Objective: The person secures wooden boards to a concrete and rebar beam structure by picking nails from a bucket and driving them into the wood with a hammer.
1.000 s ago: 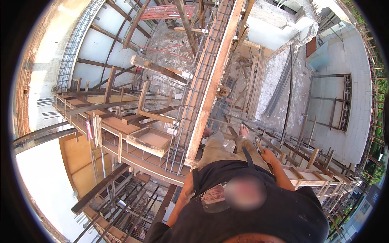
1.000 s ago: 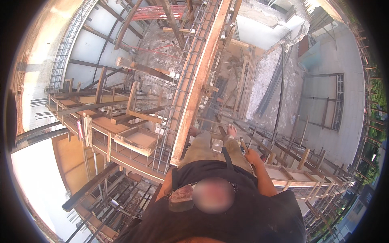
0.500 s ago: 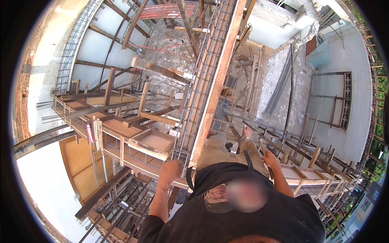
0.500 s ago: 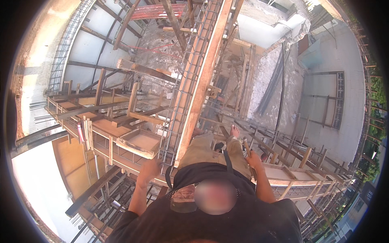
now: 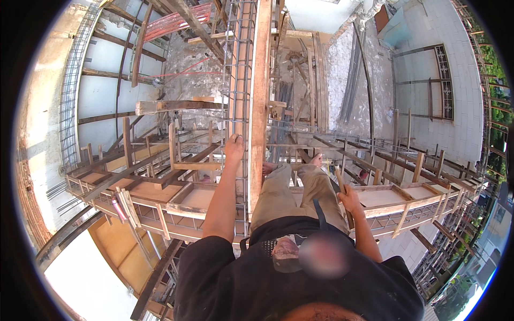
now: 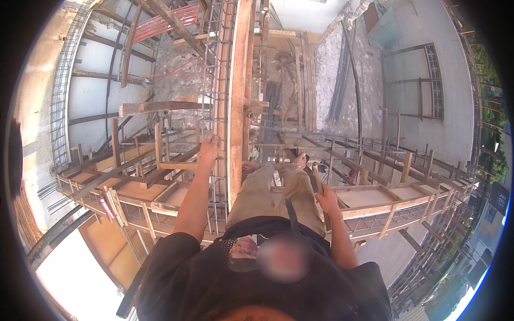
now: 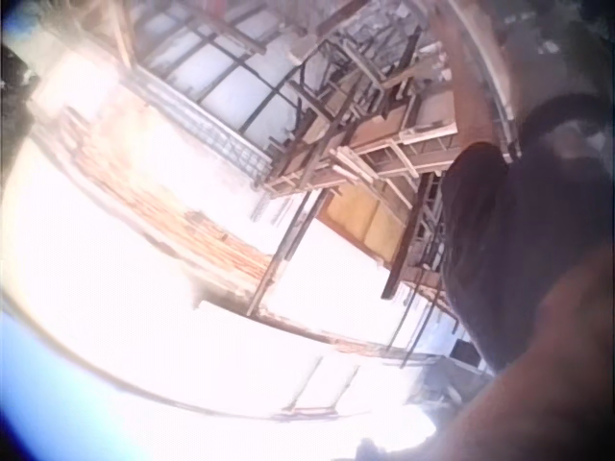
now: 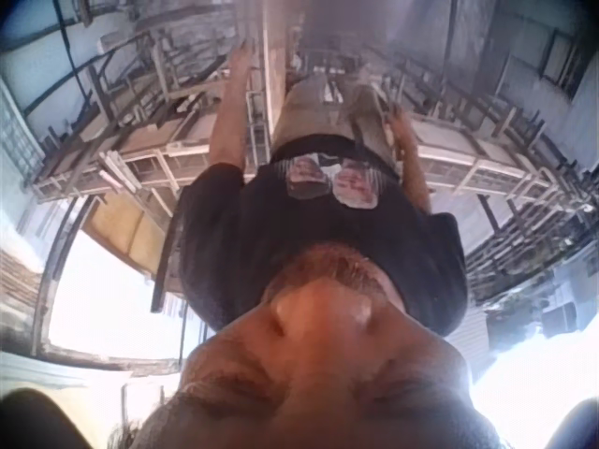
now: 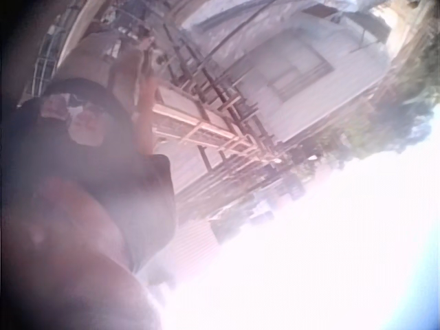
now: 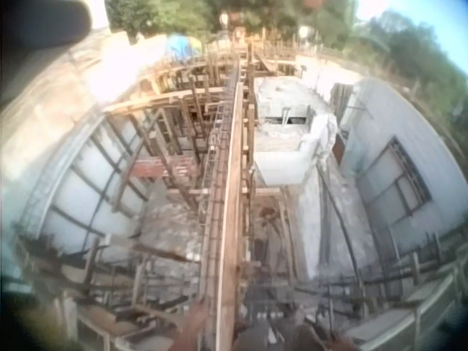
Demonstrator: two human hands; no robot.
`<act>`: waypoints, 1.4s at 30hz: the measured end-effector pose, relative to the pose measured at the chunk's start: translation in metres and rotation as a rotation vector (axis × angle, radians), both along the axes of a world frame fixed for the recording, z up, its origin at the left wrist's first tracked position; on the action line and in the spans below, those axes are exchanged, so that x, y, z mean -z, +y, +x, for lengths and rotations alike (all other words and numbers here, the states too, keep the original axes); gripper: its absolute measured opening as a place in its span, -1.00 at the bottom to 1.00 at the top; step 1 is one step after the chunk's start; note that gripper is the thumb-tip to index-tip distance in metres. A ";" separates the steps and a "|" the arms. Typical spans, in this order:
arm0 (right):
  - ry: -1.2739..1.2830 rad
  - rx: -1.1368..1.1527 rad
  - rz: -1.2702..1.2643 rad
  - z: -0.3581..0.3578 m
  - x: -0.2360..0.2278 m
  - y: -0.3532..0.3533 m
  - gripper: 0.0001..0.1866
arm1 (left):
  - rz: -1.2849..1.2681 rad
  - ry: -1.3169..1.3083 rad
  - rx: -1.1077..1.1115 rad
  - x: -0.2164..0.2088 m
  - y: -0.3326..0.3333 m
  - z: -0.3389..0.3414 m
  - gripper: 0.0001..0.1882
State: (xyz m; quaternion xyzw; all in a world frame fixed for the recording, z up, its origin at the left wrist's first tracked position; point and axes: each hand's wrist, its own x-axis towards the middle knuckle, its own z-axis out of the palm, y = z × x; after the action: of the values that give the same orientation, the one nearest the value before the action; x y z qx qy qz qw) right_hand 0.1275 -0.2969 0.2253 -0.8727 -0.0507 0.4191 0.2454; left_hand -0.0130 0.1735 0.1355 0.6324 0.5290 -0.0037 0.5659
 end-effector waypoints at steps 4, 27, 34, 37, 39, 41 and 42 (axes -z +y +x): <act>0.048 0.039 0.030 0.000 0.012 -0.013 -0.64 | 0.283 0.082 0.026 0.074 0.002 0.022 -0.72; 0.736 1.002 0.041 0.047 0.095 -0.068 -0.71 | 0.669 0.448 -0.260 0.199 0.036 0.161 -0.66; 0.843 0.843 0.090 0.097 0.083 0.027 -0.74 | 0.517 0.569 -0.274 0.179 0.045 0.160 -0.69; 0.743 0.607 0.026 0.114 0.099 0.040 -0.71 | 0.468 0.563 -0.275 0.175 0.047 0.162 -0.69; 0.697 0.492 -0.080 0.133 0.103 0.067 -0.67 | 0.494 0.571 -0.276 0.177 0.053 0.155 -0.70; 0.696 0.501 -0.059 0.144 0.107 0.086 -0.68 | 0.396 0.556 -0.276 0.173 0.050 0.162 -0.71; 0.688 0.531 -0.025 0.149 0.111 0.092 -0.70 | 0.385 0.551 -0.290 0.173 0.051 0.162 -0.72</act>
State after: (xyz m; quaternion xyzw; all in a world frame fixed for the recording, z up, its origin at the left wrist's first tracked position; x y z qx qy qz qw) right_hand 0.2763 -0.2054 0.1141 -0.6678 0.2653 0.6087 0.3365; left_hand 0.1485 0.2244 -0.0374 0.6211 0.7366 0.0059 0.2676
